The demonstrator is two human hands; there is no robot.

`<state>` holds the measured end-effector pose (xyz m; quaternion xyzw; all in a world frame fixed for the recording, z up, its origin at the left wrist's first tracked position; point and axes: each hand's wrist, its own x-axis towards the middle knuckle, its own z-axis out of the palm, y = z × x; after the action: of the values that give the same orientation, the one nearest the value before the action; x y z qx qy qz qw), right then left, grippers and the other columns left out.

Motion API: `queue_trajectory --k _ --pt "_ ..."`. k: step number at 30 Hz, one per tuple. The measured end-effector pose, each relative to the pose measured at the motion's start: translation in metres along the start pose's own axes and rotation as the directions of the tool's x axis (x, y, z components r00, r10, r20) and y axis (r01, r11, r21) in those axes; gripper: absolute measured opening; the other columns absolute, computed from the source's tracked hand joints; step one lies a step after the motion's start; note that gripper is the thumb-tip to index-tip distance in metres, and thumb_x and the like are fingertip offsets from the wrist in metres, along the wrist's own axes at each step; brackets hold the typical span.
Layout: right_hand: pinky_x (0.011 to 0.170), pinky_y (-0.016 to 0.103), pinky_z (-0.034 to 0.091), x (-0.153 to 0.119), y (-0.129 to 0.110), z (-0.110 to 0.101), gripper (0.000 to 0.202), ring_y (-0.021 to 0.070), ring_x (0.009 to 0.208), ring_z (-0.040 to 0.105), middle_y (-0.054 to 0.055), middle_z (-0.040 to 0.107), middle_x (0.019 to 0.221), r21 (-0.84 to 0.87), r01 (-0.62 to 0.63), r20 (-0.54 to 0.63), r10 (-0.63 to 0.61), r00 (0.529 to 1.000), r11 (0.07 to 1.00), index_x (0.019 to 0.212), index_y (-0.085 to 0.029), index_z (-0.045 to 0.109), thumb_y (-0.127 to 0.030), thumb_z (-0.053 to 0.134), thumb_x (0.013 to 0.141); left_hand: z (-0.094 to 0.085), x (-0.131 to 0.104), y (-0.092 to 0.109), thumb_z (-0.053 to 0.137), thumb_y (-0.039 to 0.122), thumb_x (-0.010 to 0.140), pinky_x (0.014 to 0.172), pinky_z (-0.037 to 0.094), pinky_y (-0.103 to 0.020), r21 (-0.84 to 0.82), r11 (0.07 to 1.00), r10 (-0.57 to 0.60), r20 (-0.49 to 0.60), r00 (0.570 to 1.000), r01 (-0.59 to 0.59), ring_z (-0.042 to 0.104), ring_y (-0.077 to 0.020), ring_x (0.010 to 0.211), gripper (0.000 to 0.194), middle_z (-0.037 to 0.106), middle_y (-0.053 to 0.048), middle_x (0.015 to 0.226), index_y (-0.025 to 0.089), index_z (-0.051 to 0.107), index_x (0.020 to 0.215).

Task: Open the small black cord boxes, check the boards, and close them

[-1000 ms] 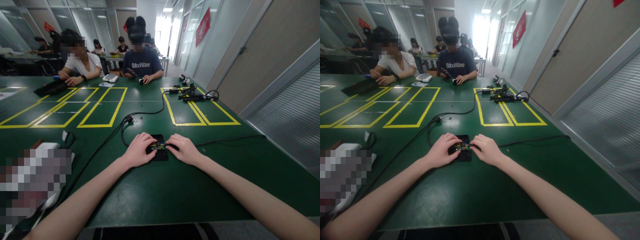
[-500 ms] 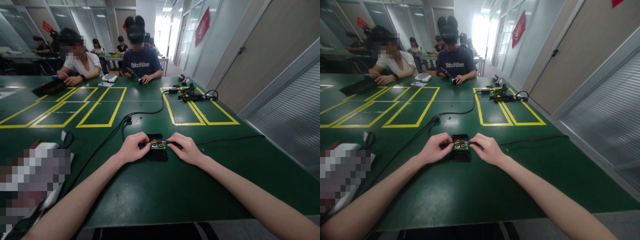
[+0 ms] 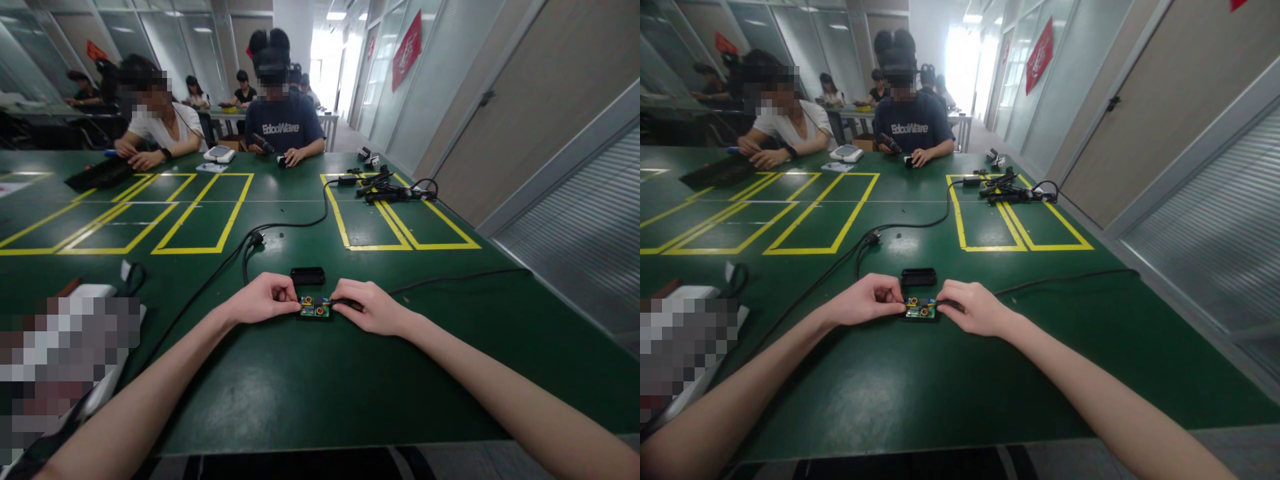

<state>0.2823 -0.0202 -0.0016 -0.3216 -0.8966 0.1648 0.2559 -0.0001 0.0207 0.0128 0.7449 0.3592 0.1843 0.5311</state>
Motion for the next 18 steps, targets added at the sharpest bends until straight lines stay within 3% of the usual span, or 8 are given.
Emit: queue_trajectory --k 12,15,18 --pt "0.064 0.026 0.05 0.0005 0.0003 0.0016 0.01 0.016 0.074 0.067 0.006 0.07 0.093 -0.086 0.028 -0.005 -0.028 1.0 0.996 0.104 -0.019 0.066 -0.023 0.057 0.102 -0.0001 -0.0018 0.0045 0.082 0.043 0.075 0.056 0.039 -0.022 -0.016 0.999 -0.034 0.045 0.998 0.035 0.051 -0.0096 0.059 0.031 0.065 0.001 0.066 0.014 0.071 0.077" --pt "0.066 0.027 0.052 0.0005 0.0022 0.003 0.01 0.0165 0.076 0.068 0.006 0.071 0.093 -0.041 -0.002 -0.036 0.001 0.999 0.999 0.107 -0.019 0.066 -0.023 0.058 0.101 0.0009 -0.0018 0.005 0.08 0.04 0.078 0.055 0.038 -0.021 0.02 1.0 -0.013 0.01 1.0 0.013 0.051 -0.0097 0.058 0.027 0.063 0.002 0.064 0.014 0.07 0.077" --pt "0.061 0.025 0.048 0.0002 0.0023 0.0032 0.004 0.0134 0.064 0.062 0.003 0.07 0.086 0.026 -0.05 -0.05 0.051 0.997 0.998 0.1 -0.019 0.064 -0.022 0.061 0.098 0.0017 -0.0011 0.0042 0.076 0.036 0.082 0.056 0.04 -0.021 0.084 0.996 0.022 -0.005 1.0 -0.022 0.052 -0.0103 0.06 0.023 0.063 0.001 0.065 0.014 0.07 0.079"
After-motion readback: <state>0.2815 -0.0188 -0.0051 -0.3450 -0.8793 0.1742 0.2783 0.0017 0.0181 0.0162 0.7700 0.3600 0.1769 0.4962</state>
